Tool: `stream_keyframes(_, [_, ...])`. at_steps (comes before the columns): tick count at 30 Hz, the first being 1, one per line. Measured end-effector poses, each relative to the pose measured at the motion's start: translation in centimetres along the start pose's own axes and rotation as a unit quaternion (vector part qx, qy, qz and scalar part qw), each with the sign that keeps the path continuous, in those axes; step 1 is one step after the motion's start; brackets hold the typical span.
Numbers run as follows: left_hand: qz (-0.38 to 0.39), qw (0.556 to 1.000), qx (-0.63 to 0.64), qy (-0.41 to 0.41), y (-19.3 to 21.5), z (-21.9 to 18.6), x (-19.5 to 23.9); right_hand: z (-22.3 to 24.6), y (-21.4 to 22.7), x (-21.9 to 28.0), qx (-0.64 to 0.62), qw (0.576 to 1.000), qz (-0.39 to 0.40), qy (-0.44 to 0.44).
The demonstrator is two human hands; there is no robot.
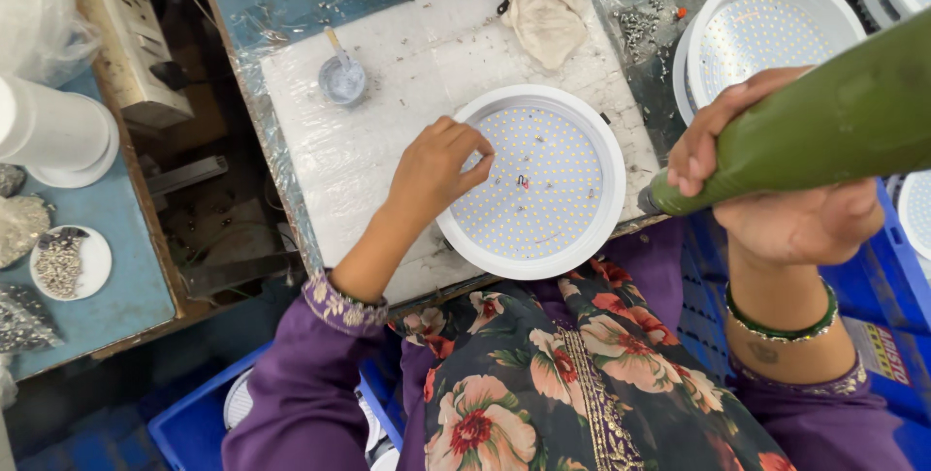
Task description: The person places an LED panel into a plastic fixture, adjusts its position, and uses a suspended power screwdriver to secure it with several screws.
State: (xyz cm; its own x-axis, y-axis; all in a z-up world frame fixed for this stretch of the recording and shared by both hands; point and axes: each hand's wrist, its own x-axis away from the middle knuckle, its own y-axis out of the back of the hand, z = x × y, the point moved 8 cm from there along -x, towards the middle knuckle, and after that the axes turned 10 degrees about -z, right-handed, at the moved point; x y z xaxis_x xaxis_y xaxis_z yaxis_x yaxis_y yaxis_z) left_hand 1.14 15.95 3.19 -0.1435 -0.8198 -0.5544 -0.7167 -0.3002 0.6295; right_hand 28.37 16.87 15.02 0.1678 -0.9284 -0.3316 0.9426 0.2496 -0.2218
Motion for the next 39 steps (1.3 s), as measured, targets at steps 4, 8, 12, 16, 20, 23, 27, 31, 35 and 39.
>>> stream_keyframes(4, [-0.017,0.997,0.029,0.076,0.7,-0.7,2.5,-0.4,0.1,0.4,-0.018,1.0,0.009,-0.011])
stream_keyframes(8, [-0.012,0.997,0.016,0.078,1.4,-1.6,4.3,-0.9,-0.3,1.0,-0.021,1.0,-0.003,-0.015])
stream_keyframes(12, [0.027,0.998,0.024,0.044,1.3,-3.1,6.0,-1.5,-0.6,1.6,0.01,0.999,-0.036,-0.011])
stream_keyframes(16, [0.084,0.996,0.003,0.008,0.7,-4.7,7.8,-1.7,-0.7,1.9,0.037,0.999,-0.037,-0.011])
stream_keyframes(20, [0.098,0.994,-0.015,-0.042,0.2,-6.2,8.7,-1.8,-0.2,1.7,0.043,0.999,-0.03,0.005])
stream_keyframes(23, [0.107,0.993,-0.018,-0.045,0.0,-6.7,9.2,-2.1,0.2,1.5,0.033,0.999,-0.026,0.023])
stream_keyframes(27, [0.123,0.989,-0.042,-0.073,-0.3,-7.1,9.7,-2.4,0.3,1.6,0.025,0.999,-0.026,0.032])
stream_keyframes(31, [0.145,0.984,-0.051,-0.091,-0.7,-7.1,10.1,-2.7,-0.4,1.7,0.037,0.999,-0.022,0.019])
stream_keyframes(35, [0.149,0.984,-0.047,-0.086,-0.7,-7.2,10.0,-2.7,-1.4,1.6,0.055,0.998,-0.024,0.015])
stream_keyframes(39, [0.152,0.988,-0.006,-0.023,-0.4,-6.2,8.9,-2.3,-1.5,1.8,0.065,0.997,-0.04,0.015])
